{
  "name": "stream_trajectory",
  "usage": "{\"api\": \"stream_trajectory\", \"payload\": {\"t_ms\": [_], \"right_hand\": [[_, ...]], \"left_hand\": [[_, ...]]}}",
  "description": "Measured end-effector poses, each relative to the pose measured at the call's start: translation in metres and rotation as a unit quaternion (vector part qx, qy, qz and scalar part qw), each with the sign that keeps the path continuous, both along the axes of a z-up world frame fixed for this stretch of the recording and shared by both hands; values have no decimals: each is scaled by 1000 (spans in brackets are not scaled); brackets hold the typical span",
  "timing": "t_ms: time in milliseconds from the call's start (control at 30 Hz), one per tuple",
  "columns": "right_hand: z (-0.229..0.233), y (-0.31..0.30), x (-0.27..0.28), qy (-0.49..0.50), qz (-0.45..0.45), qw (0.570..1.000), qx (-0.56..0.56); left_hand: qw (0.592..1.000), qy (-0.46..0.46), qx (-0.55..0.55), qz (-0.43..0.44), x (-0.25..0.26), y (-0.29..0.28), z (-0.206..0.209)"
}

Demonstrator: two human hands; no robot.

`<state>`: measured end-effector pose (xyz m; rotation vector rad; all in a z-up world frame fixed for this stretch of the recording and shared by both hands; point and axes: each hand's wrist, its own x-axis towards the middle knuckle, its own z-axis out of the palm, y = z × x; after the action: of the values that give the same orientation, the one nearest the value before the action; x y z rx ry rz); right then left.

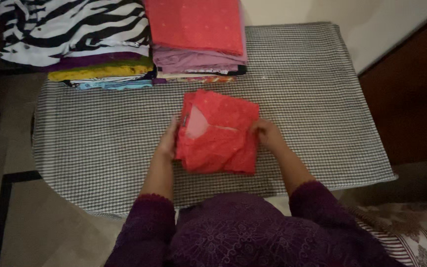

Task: The person picks up a red garment from a bed, moves to a table, and folds the garment into a flat rectangle before placing it on a stack of other folded clothes.

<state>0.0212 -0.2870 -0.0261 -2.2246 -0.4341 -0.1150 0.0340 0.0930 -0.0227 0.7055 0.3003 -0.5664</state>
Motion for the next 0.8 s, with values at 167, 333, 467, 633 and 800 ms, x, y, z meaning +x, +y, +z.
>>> {"api": "stream_trajectory", "payload": {"t_ms": [167, 333, 467, 633, 800], "right_hand": [[-15, 15, 2, 128, -221, 966, 29], [11, 34, -3, 290, -195, 899, 264], [47, 33, 7, 342, -175, 899, 212], [89, 31, 31, 175, -86, 949, 248], [144, 39, 78, 157, -127, 954, 222]], "left_hand": [[900, -160, 405, 29, 17, -25, -9], [844, -204, 496, 21, 14, -17, -22], [802, -261, 535, 50, 22, -20, -18], [793, -313, 513, 99, 47, -30, 27], [807, -327, 472, 141, 94, -32, 81]]}}
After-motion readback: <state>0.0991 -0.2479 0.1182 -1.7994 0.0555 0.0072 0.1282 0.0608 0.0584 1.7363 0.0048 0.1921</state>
